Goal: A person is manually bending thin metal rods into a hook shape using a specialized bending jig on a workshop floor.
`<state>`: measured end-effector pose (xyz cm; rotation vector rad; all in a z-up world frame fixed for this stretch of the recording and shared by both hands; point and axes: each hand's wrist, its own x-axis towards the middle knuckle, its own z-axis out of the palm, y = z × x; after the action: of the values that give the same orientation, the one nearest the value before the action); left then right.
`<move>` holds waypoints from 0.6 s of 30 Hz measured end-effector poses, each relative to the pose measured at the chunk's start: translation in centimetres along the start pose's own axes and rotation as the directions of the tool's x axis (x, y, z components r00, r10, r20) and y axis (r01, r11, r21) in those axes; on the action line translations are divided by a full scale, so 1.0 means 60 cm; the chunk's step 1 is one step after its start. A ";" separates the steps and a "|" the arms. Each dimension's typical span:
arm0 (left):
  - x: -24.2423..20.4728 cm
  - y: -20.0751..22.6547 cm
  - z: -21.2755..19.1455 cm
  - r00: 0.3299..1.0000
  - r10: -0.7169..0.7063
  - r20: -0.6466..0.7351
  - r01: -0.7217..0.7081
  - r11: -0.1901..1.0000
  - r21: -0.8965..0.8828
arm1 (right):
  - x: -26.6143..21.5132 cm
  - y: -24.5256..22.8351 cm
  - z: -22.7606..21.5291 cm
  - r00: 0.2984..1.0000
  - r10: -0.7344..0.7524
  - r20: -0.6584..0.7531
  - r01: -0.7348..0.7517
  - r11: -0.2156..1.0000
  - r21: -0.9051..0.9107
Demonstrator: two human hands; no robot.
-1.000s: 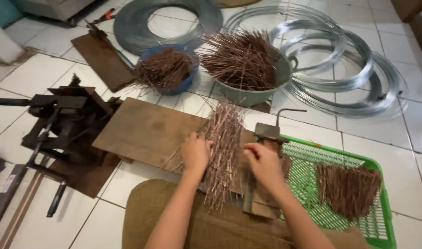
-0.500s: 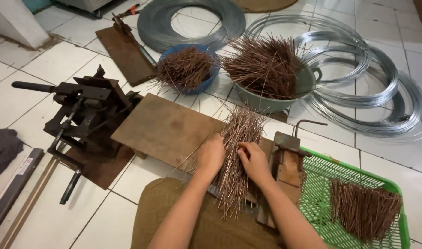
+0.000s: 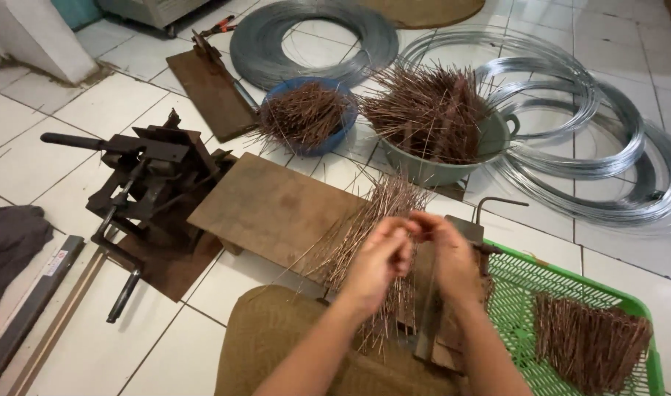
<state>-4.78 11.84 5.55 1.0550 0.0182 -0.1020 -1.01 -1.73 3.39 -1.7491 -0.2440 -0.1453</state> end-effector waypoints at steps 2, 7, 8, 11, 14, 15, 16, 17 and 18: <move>-0.003 -0.014 0.048 0.992 0.016 0.125 -0.002 0.993 -0.119 | -0.018 -0.038 -0.038 0.996 -0.056 -0.075 0.068 0.984 0.167; 0.038 -0.125 0.138 0.960 0.151 0.238 -0.131 0.987 -0.096 | -0.041 -0.124 -0.111 0.971 -0.092 -0.220 0.056 0.985 -0.163; 0.032 -0.125 0.154 0.950 0.194 0.245 -0.179 0.980 -0.082 | -0.048 -0.138 -0.120 0.958 -0.102 -0.266 0.029 0.963 -0.267; 0.029 -0.151 0.172 0.951 0.226 0.209 -0.250 0.964 0.095 | -0.069 -0.127 -0.144 0.949 -0.102 -0.298 0.006 0.952 -0.305; -0.035 -0.021 0.204 0.925 0.140 0.353 -0.234 0.943 0.238 | -0.091 -0.163 -0.155 0.924 0.029 -0.381 -0.153 0.942 -0.299; -0.034 -0.024 0.209 0.930 0.130 0.345 -0.221 0.945 0.241 | -0.096 -0.176 -0.154 0.925 0.043 -0.378 -0.165 0.941 -0.295; -0.032 -0.027 0.215 0.908 0.189 0.375 -0.280 0.938 0.205 | -0.101 -0.190 -0.154 0.928 -0.029 -0.371 -0.081 0.957 -0.278; -0.026 -0.027 0.224 0.875 0.259 0.410 -0.349 0.923 0.161 | -0.101 -0.206 -0.154 0.922 -0.116 -0.369 0.015 0.964 -0.264; -0.027 -0.043 0.222 0.875 0.259 0.409 -0.349 0.923 0.160 | -0.104 -0.196 -0.159 0.923 -0.116 -0.368 0.016 0.964 -0.265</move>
<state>-7.09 -0.85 9.97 1.2424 -0.5273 -0.0191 -9.59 -9.53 15.01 -1.9277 0.0032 -0.5842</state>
